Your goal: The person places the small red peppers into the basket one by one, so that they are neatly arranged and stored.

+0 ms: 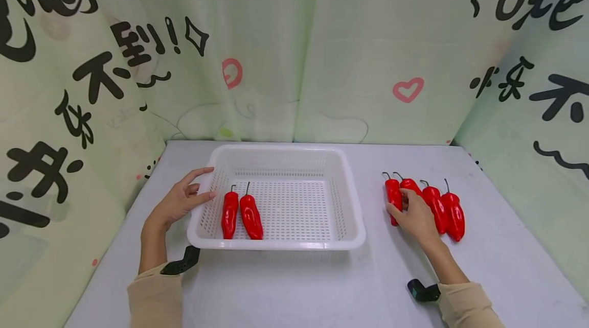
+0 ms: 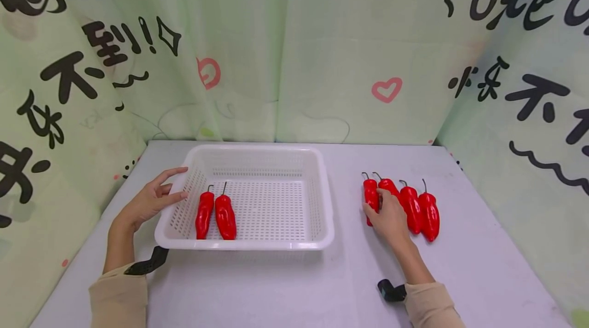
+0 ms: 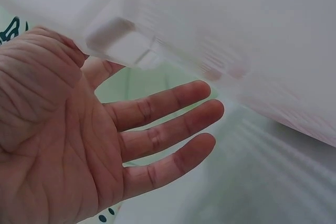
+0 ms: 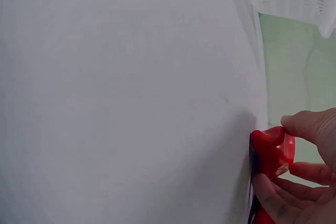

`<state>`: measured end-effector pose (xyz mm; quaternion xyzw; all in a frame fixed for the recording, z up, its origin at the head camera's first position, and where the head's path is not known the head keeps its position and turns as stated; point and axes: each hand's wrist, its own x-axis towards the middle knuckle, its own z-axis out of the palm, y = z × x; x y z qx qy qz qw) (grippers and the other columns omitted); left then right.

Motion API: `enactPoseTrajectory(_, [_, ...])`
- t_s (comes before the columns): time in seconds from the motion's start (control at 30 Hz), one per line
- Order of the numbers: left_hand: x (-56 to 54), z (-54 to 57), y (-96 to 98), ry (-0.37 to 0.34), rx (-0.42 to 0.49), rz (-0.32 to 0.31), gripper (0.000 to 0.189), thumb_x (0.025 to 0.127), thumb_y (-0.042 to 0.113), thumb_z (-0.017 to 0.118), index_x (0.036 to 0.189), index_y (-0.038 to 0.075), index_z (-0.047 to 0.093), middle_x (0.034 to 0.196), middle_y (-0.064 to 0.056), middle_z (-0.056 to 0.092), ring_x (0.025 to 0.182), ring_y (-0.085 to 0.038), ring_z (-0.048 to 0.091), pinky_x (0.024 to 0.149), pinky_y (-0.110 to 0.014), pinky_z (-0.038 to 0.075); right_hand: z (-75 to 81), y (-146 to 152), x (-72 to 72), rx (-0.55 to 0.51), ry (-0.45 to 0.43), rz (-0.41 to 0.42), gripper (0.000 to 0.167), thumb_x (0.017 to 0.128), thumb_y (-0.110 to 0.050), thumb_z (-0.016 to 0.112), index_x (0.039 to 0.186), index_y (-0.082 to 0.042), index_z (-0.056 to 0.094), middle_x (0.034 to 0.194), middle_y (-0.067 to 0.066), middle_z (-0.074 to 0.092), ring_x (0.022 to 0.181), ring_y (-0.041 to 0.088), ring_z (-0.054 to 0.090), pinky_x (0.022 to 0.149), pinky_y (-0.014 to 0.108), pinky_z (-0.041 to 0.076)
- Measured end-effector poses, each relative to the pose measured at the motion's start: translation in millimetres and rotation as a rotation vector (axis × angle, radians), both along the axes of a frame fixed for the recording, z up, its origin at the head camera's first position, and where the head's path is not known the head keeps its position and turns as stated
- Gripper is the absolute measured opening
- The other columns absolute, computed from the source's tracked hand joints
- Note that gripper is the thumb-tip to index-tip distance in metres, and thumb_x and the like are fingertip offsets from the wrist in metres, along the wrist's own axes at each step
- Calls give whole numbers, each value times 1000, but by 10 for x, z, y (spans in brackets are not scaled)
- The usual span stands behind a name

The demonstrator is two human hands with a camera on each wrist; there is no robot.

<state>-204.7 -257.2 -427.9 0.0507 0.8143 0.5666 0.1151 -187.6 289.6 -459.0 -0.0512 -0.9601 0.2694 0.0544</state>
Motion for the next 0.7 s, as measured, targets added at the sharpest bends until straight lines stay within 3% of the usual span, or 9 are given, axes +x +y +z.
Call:
enactPoseTrajectory(0.3, [-4, -23, -5, 4, 7, 5, 76, 96, 29, 73, 160, 24, 32, 143, -28, 54, 103, -29, 70, 81, -46, 62, -2, 2, -22, -12, -13, 12, 71, 93, -20, 73, 146, 12, 39, 134, 35, 51, 116, 49, 54, 92, 61, 55])
enactPoseTrajectory(0.7, [6, 4, 10, 4, 10, 1, 75, 97, 24, 71, 160, 24, 30, 144, -29, 54, 104, -32, 70, 81, -47, 62, 17, -8, -37, -25, -27, 0, 72, 91, -18, 73, 148, 10, 39, 135, 34, 51, 116, 48, 53, 89, 59, 57])
